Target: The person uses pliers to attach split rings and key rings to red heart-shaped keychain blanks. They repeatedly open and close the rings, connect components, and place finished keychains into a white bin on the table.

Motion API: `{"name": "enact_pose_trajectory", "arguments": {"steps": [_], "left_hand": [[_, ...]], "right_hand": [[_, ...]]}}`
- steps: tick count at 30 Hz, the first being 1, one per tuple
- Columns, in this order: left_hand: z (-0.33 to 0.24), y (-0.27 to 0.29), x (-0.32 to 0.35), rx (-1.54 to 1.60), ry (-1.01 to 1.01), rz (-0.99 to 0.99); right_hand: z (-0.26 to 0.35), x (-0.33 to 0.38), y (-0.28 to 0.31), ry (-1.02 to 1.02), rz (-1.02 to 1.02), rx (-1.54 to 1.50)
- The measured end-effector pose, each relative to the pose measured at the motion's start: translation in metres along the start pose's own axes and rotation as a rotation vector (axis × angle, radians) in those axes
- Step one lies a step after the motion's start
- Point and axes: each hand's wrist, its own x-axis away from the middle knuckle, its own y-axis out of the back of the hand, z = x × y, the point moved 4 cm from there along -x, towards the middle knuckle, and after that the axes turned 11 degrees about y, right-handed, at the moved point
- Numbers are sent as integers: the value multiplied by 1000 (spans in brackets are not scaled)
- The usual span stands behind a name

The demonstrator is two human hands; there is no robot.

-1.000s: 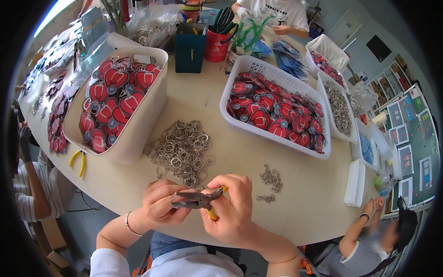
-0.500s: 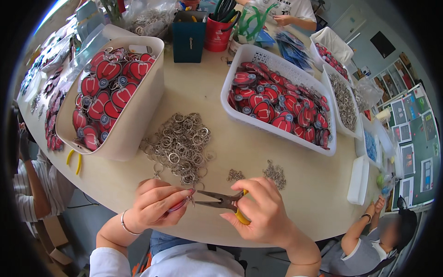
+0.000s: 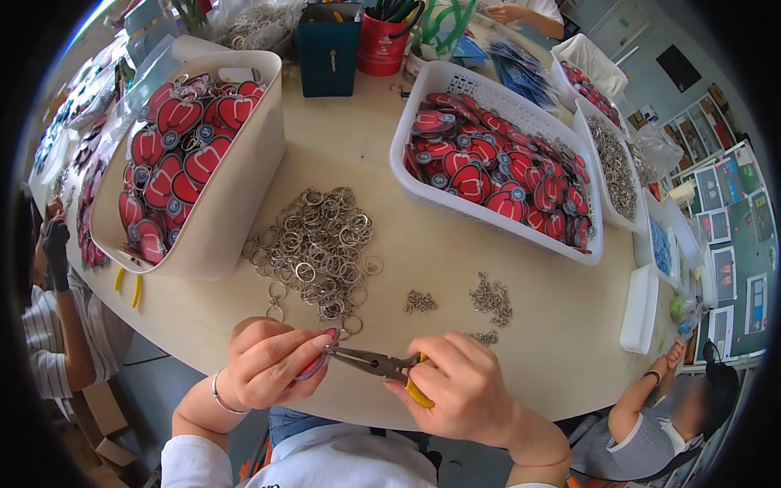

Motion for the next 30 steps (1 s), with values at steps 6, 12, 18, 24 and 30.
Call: {"name": "enact_pose_trajectory", "arguments": {"steps": [6, 12, 18, 24, 30], "left_hand": [[-1, 0, -1, 2, -29, 21], [-1, 0, -1, 27, -57, 5], [-2, 0, -2, 40, -55, 16], [-3, 2, -2, 40, -69, 26], [-4, 2, -2, 11, -95, 0]], "right_hand": [[-1, -5, 3, -28, -30, -46], [-1, -5, 4, -12, -12, -123], [-1, -4, 3, 14, -26, -109], [1, -2, 0, 39, -32, -74], [1, 2, -3, 82, -35, -15]]}}
